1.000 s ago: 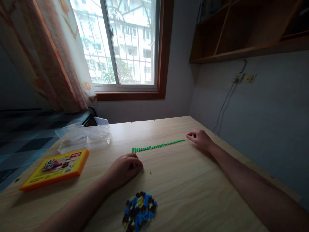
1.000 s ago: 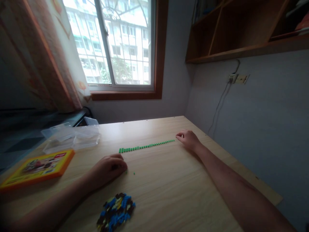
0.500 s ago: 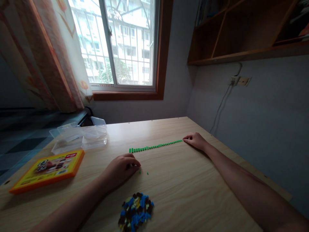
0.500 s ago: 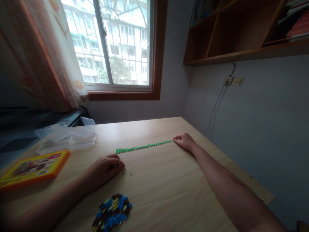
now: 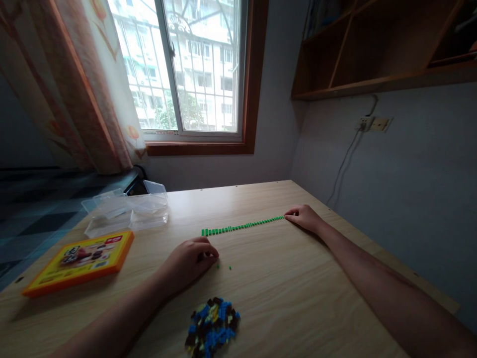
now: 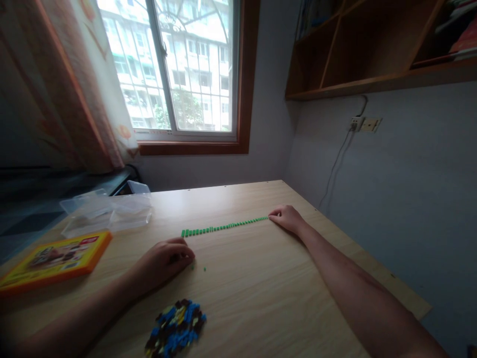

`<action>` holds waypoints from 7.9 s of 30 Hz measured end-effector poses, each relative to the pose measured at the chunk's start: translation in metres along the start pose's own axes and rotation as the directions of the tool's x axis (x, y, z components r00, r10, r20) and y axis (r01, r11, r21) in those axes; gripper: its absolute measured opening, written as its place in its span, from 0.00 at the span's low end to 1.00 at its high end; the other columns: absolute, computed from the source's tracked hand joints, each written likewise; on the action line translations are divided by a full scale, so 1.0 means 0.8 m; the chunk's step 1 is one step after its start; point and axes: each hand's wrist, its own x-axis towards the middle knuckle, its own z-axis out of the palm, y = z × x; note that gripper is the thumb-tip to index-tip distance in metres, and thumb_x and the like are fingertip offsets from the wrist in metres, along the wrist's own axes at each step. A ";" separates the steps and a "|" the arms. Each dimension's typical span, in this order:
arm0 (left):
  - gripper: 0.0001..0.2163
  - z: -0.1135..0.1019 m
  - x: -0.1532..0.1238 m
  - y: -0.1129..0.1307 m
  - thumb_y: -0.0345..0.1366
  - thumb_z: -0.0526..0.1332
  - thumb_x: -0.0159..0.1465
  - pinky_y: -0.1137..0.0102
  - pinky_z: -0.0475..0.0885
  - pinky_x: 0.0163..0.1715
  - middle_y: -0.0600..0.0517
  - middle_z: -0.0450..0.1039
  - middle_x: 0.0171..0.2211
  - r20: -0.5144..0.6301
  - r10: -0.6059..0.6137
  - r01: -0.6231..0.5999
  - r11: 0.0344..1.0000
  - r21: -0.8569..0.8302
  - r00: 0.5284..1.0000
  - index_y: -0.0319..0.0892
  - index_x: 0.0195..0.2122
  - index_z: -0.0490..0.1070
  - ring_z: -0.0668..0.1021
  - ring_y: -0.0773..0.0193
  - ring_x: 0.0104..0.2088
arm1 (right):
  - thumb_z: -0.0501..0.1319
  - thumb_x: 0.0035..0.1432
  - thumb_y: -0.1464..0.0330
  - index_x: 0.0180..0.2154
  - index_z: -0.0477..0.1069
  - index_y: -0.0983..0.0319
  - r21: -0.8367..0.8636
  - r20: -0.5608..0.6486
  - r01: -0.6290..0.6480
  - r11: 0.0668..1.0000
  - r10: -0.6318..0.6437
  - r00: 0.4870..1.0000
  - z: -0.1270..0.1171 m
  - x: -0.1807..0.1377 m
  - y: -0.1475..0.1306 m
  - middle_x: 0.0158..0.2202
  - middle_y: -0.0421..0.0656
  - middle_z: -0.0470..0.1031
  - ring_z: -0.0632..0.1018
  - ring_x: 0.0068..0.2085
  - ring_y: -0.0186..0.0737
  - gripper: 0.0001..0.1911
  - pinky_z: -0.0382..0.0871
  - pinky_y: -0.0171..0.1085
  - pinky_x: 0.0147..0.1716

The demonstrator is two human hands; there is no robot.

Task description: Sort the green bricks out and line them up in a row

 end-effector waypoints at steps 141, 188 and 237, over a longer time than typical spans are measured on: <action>0.14 0.002 -0.004 0.006 0.27 0.54 0.59 0.71 0.69 0.35 0.51 0.77 0.35 -0.097 -0.034 0.042 0.996 0.078 0.995 0.44 0.37 0.78 0.77 0.64 0.33 | 0.57 0.63 0.63 0.35 0.80 0.63 -0.142 -0.089 0.151 0.978 -0.165 0.982 -0.019 -0.015 -0.057 0.34 0.47 0.79 0.76 0.34 0.40 0.14 0.66 0.37 0.38; 0.12 0.004 -0.003 0.001 0.25 0.55 0.59 0.72 0.67 0.33 0.51 0.76 0.32 -0.140 -0.021 0.023 1.000 0.010 0.990 0.42 0.36 0.77 0.74 0.66 0.31 | 0.60 0.63 0.65 0.39 0.80 0.61 0.136 -0.054 0.358 0.924 -0.354 0.934 0.001 -0.048 -0.149 0.30 0.43 0.78 0.73 0.29 0.35 0.11 0.66 0.35 0.31; 0.12 -0.001 -0.002 0.000 0.31 0.53 0.60 0.73 0.69 0.32 0.51 0.77 0.32 -0.150 -0.024 0.029 0.999 0.034 0.988 0.43 0.36 0.77 0.75 0.65 0.29 | 0.58 0.60 0.66 0.40 0.82 0.60 -0.255 0.150 0.129 0.958 -0.093 0.984 -0.038 -0.009 -0.022 0.39 0.45 0.82 0.80 0.39 0.42 0.13 0.67 0.35 0.38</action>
